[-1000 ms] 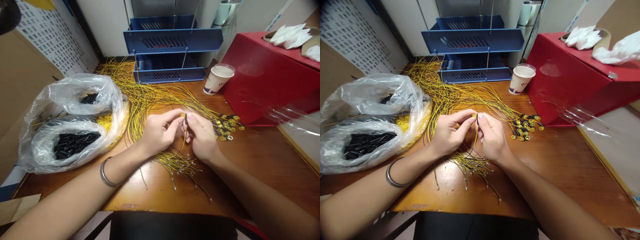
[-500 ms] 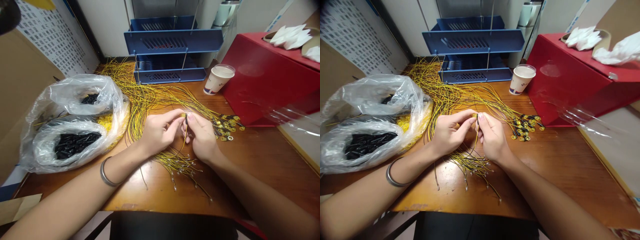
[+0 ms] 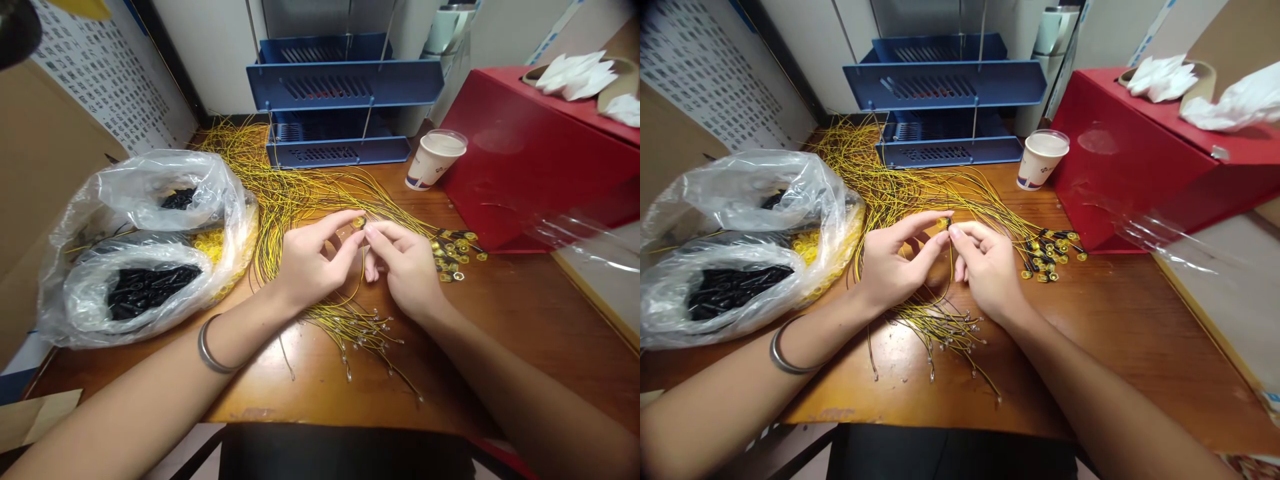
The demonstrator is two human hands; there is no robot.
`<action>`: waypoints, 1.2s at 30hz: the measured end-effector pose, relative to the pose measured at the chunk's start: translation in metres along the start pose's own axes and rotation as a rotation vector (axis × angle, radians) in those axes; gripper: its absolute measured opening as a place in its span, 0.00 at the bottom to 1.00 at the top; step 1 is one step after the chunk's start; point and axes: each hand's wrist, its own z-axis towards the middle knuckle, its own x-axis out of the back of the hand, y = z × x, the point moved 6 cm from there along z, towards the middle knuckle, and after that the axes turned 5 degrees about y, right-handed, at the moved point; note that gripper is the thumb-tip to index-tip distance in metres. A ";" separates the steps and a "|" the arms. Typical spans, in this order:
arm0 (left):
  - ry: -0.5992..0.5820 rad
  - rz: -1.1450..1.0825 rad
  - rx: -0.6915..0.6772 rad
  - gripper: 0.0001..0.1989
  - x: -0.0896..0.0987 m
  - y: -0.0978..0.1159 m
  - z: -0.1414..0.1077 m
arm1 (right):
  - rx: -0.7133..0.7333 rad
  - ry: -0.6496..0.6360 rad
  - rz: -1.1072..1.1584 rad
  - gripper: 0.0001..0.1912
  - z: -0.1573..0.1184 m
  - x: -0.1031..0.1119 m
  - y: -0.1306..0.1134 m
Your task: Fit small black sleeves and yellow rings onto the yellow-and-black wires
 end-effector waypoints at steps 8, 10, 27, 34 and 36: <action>-0.061 -0.085 0.004 0.15 -0.003 0.000 -0.001 | -0.109 -0.120 0.130 0.12 0.002 -0.005 0.007; -0.049 -0.094 0.010 0.15 -0.003 -0.001 -0.002 | -0.123 -0.157 0.167 0.12 0.002 -0.006 0.008; -0.020 -0.100 0.045 0.14 -0.002 -0.004 -0.004 | -0.182 -0.186 0.270 0.12 0.002 -0.010 0.011; -0.013 -0.096 0.045 0.14 -0.002 -0.004 -0.004 | -0.192 -0.180 0.273 0.13 0.003 -0.010 0.011; -0.011 -0.093 0.040 0.14 -0.002 -0.003 -0.004 | -0.190 -0.180 0.286 0.13 0.003 -0.010 0.011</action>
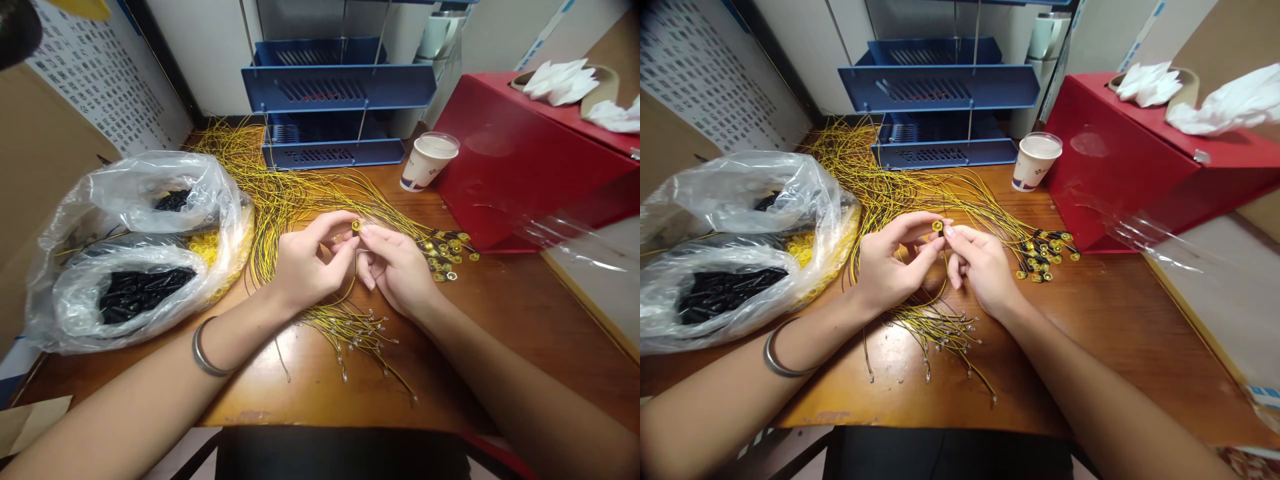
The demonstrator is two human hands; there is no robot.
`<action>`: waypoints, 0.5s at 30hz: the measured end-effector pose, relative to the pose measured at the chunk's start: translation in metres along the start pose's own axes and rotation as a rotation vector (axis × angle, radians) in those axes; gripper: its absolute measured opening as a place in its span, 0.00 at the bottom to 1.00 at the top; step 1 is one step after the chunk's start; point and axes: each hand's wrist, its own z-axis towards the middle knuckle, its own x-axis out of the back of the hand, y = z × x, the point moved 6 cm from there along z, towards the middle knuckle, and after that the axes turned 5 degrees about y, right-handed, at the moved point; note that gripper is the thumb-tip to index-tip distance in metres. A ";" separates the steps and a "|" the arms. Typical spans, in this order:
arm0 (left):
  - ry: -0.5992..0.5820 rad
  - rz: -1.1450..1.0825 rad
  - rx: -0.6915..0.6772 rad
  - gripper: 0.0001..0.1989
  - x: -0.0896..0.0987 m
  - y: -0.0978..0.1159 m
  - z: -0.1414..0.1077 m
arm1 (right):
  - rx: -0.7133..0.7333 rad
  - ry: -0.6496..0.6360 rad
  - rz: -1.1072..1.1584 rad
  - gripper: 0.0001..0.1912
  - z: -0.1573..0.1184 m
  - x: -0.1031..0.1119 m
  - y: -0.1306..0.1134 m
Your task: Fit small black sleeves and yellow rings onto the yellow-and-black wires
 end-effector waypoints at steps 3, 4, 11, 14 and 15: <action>0.000 -0.003 -0.008 0.14 0.000 0.001 0.000 | 0.008 -0.002 0.009 0.13 0.000 0.000 0.000; 0.000 -0.003 -0.009 0.14 0.000 0.001 0.000 | 0.009 -0.002 0.008 0.13 0.000 0.000 0.000; -0.001 0.003 -0.006 0.14 0.000 0.000 0.000 | 0.014 -0.011 0.021 0.12 0.000 0.000 0.000; 0.000 0.005 -0.004 0.14 0.000 0.000 0.000 | 0.013 -0.011 0.023 0.12 0.000 0.000 0.000; -0.002 0.005 -0.003 0.14 0.000 0.000 0.000 | 0.014 -0.009 0.025 0.12 0.000 0.000 0.001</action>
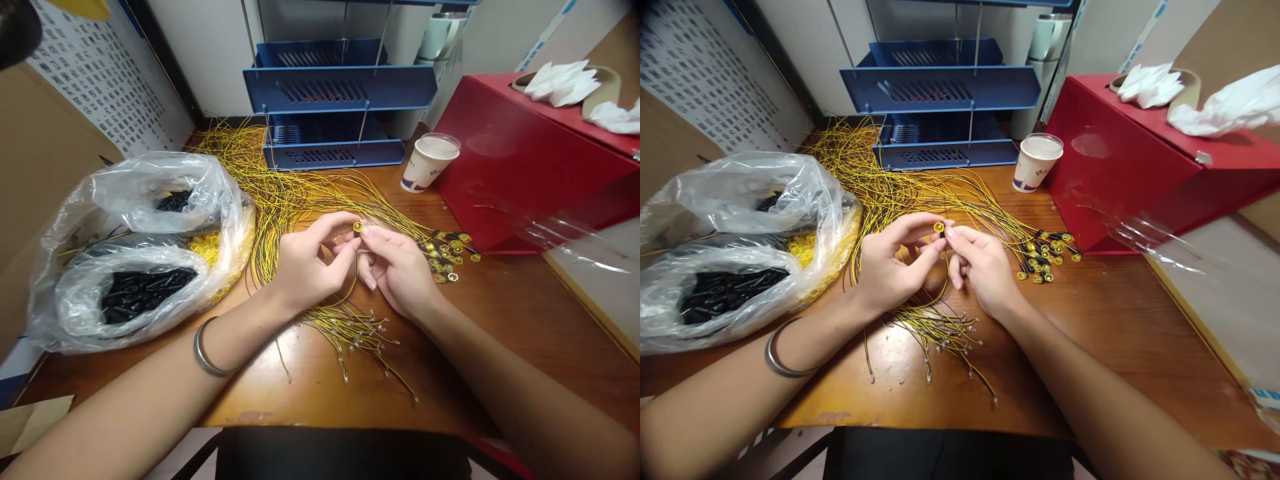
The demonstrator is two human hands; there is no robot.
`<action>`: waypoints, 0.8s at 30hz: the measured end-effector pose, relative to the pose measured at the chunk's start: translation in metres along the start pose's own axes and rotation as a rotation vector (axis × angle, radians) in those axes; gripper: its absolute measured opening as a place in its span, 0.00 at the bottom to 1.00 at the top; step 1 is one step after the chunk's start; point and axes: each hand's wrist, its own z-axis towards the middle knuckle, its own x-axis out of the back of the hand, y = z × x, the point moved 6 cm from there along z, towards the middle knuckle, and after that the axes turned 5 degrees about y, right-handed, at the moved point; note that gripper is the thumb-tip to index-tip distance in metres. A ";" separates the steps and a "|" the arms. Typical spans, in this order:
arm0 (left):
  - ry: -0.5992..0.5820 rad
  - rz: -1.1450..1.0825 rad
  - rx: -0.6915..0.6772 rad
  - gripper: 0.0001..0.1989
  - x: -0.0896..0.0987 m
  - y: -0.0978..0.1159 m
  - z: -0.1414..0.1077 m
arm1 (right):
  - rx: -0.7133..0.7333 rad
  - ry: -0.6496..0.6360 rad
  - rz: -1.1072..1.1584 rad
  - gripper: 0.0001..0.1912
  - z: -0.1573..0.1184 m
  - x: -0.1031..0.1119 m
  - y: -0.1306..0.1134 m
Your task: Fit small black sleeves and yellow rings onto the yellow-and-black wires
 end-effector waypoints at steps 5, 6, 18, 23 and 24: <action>-0.016 -0.029 -0.025 0.14 0.001 0.004 0.001 | -0.001 0.021 0.008 0.11 -0.001 0.001 0.001; -0.021 -0.053 -0.025 0.13 0.001 0.005 0.002 | 0.001 0.026 0.012 0.11 -0.001 0.001 0.001; -0.004 -0.144 -0.035 0.10 0.001 0.008 0.003 | 0.062 0.011 -0.025 0.07 -0.003 0.004 -0.004; 0.011 -0.111 -0.055 0.11 0.004 0.010 0.002 | 0.143 0.050 -0.109 0.06 -0.005 0.004 -0.008; 0.010 -0.111 -0.054 0.11 0.004 0.010 0.002 | 0.150 0.061 -0.132 0.07 -0.005 0.003 -0.009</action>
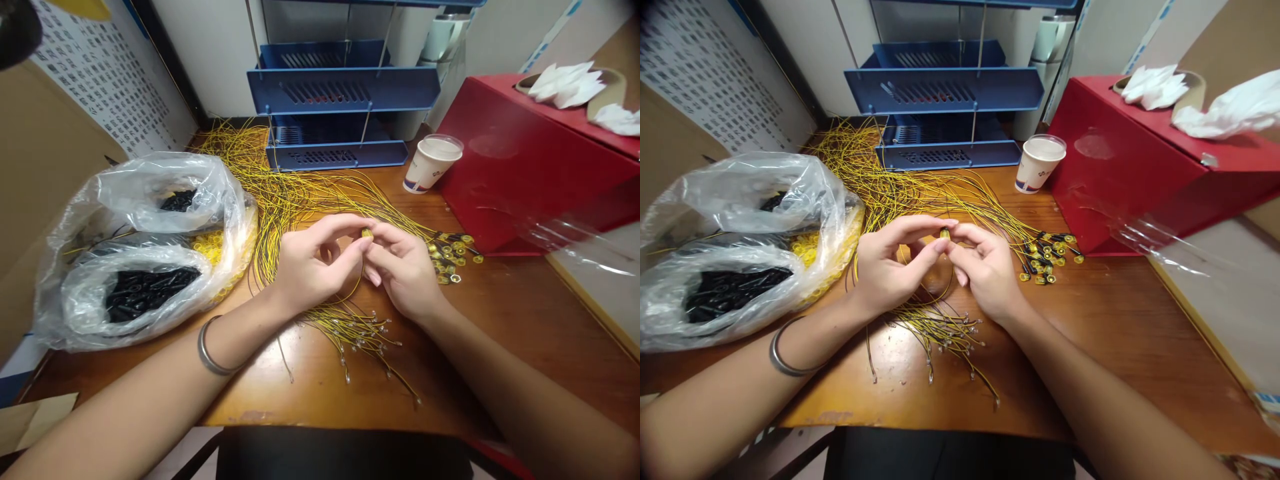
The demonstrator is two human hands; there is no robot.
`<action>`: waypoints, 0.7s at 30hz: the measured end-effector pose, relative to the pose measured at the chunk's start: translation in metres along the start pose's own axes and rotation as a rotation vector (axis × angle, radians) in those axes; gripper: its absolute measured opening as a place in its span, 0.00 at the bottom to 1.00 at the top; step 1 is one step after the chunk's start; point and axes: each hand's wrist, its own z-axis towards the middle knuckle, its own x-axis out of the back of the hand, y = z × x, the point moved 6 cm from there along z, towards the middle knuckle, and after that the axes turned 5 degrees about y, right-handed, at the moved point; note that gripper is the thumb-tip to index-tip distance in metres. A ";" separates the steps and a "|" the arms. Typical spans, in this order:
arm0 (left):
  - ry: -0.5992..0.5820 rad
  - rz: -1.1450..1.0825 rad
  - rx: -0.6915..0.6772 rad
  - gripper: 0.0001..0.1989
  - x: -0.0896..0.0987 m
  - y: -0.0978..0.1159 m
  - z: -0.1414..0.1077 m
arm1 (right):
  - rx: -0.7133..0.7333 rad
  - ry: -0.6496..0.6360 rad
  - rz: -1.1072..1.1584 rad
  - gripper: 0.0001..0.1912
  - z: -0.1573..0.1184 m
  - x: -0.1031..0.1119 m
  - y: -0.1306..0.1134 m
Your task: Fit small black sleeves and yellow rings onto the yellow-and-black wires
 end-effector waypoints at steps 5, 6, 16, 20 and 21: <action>-0.009 -0.022 -0.013 0.11 -0.001 0.001 0.001 | 0.035 0.044 -0.085 0.08 0.001 0.000 -0.007; -0.010 -0.030 -0.012 0.12 -0.001 0.001 0.001 | 0.047 0.052 -0.100 0.07 0.001 0.000 -0.008; -0.052 -0.038 -0.157 0.13 -0.002 0.003 0.004 | 0.215 0.022 -0.294 0.04 -0.004 -0.003 -0.019; -0.068 -0.042 -0.152 0.12 -0.003 0.003 0.005 | 0.213 0.018 -0.290 0.04 -0.004 -0.003 -0.020; -0.071 -0.038 -0.150 0.12 -0.002 0.003 0.005 | 0.216 0.019 -0.289 0.04 -0.004 -0.003 -0.020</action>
